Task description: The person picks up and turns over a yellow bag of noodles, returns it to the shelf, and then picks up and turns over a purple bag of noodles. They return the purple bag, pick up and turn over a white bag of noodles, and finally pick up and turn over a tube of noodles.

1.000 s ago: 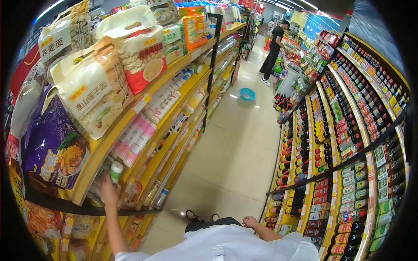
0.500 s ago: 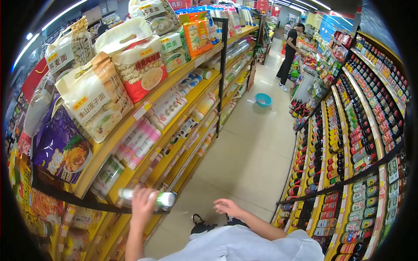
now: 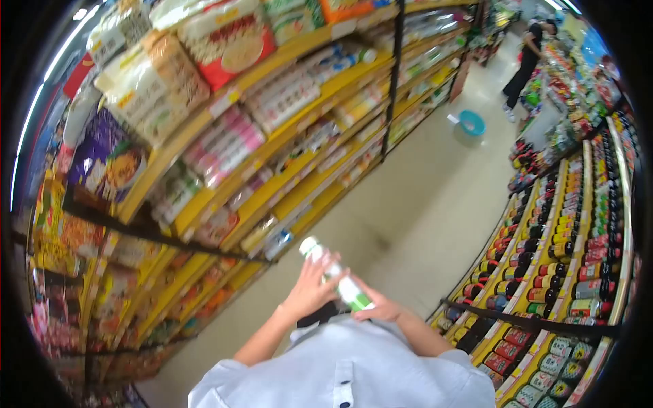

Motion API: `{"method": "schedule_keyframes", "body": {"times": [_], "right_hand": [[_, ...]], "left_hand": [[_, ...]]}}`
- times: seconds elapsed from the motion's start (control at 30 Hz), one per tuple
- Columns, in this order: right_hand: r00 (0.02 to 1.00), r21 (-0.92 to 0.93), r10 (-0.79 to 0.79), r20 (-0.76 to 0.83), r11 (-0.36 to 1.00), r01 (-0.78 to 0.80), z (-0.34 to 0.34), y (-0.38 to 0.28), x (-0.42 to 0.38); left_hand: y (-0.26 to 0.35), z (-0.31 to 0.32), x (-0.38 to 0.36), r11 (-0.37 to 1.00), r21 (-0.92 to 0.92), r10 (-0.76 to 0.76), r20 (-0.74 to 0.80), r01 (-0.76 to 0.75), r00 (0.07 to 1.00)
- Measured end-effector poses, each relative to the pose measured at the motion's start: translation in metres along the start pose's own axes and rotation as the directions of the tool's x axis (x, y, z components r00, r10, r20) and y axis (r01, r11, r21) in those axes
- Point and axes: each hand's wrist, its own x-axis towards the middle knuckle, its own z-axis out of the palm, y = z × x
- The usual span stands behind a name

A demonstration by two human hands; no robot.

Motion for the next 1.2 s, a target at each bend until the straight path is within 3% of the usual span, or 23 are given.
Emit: {"method": "schedule_keyframes", "body": {"times": [0.07, 0.1, 0.17, 0.2, 0.23, 0.27, 0.37, 0.4, 0.53, 0.7, 0.77, 1.07, 1.13, 1.17, 1.2], "right_hand": [[0.997, 0.081, -0.050, 0.050, 0.996, 0.046, -0.002, -0.016, -0.013], [0.991, 0.148, -0.113, 0.076, 0.984, 0.100, -0.003, -0.018, -0.015], [0.983, 0.294, -0.152, 0.105, 0.949, 0.115, 0.002, -0.026, -0.017], [0.977, 0.292, -0.171, 0.125, 0.948, 0.128, 0.004, -0.025, -0.014], [0.971, 0.287, -0.194, 0.143, 0.947, 0.147, 0.008, -0.024, -0.010], [0.972, 0.293, -0.176, 0.158, 0.948, 0.123, 0.012, -0.022, -0.008], [0.971, 0.247, -0.157, 0.179, 0.963, 0.110, 0.023, -0.018, 0.001], [0.975, 0.230, -0.158, 0.157, 0.966, 0.120, 0.027, -0.018, 0.002], [0.979, 0.147, -0.162, 0.127, 0.979, 0.143, 0.032, -0.016, 0.000], [0.981, 0.148, -0.143, 0.131, 0.981, 0.123, 0.027, -0.015, -0.008], [0.981, 0.104, -0.139, 0.133, 0.987, 0.126, 0.025, -0.016, -0.011], [0.961, 0.025, -0.216, 0.172, 0.976, 0.215, 0.026, -0.004, -0.011], [0.979, 0.068, -0.138, 0.149, 0.989, 0.129, 0.024, 0.000, -0.014], [0.979, 0.063, -0.139, 0.151, 0.989, 0.131, 0.023, 0.005, -0.016], [0.983, 0.097, -0.119, 0.141, 0.990, 0.106, 0.022, 0.012, -0.017]], "left_hand": [[-0.004, 0.024, -0.011, 0.979, -0.110, -0.194, -0.224, 0.173, 0.955], [0.003, 0.029, -0.010, 0.926, -0.264, -0.340, -0.272, 0.270, 0.900], [0.009, 0.045, -0.015, 0.713, -0.586, -0.567, -0.160, 0.384, 0.808], [0.011, 0.056, -0.016, 0.362, -0.861, -0.631, 0.055, 0.357, 0.774], [0.013, 0.065, -0.016, -0.067, -0.958, -0.596, 0.262, 0.279, 0.759], [0.021, 0.064, -0.010, -0.248, -0.935, -0.570, 0.353, 0.254, 0.742], [0.036, 0.043, 0.008, -0.326, -0.899, -0.500, 0.428, 0.293, 0.753], [0.036, 0.048, 0.008, -0.388, -0.890, -0.528, 0.428, 0.239, 0.734], [0.032, 0.062, -0.003, -0.458, -0.876, -0.536, 0.407, 0.150, 0.740], [0.037, 0.058, -0.001, -0.351, -0.926, -0.523, 0.319, 0.141, 0.790], [0.035, 0.057, 0.004, -0.471, -0.879, -0.571, 0.371, 0.078, 0.732], [0.035, 0.053, -0.001, -0.384, -0.921, -0.603, 0.301, 0.062, 0.739], [0.045, 0.056, -0.004, -0.242, -0.956, -0.610, 0.282, 0.165, 0.740], [0.051, 0.057, -0.006, -0.238, -0.958, -0.611, 0.276, 0.161, 0.742], [0.059, 0.056, -0.009, -0.168, -0.961, -0.553, 0.275, 0.219, 0.786]]}}
